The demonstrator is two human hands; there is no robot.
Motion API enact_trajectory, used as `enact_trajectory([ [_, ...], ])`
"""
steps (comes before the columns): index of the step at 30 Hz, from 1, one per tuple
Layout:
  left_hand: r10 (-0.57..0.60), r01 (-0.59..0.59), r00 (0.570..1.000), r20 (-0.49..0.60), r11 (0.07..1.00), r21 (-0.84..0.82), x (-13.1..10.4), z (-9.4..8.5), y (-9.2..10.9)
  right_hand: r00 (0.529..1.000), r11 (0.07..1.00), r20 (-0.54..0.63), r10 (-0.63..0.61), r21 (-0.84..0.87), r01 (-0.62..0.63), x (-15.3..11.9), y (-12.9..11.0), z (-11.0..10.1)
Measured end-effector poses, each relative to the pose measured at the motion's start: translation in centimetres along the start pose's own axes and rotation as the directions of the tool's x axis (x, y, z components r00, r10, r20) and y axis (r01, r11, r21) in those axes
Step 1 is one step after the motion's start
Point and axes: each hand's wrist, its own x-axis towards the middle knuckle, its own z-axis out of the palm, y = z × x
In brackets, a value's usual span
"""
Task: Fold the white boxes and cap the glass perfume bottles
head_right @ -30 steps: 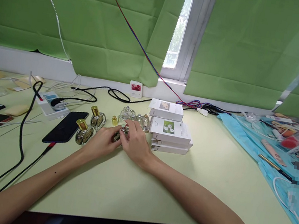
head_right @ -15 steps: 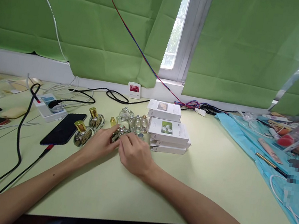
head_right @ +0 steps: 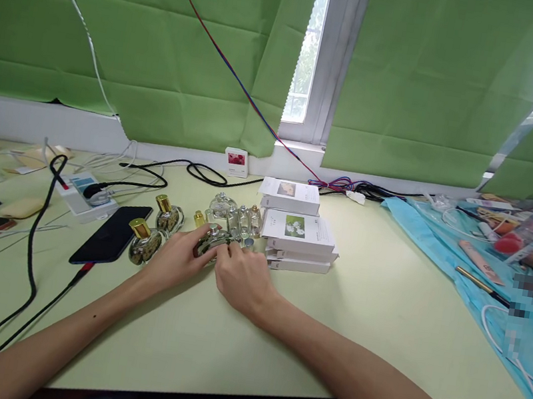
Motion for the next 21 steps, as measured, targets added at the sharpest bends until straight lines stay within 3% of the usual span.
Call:
enact_trajectory([
  [9,0.007,-0.007,1.000,0.002,1.000,0.007,0.01,0.10,-0.17,0.986,0.989,0.103,0.128,-0.092,-0.118,0.18,-0.18,-0.47],
  [21,0.002,-0.002,1.000,0.003,1.000,0.009,-0.12,-0.15,0.12,0.964,0.970,0.190,0.186,-0.191,-0.149,0.49,0.20,-0.09],
])
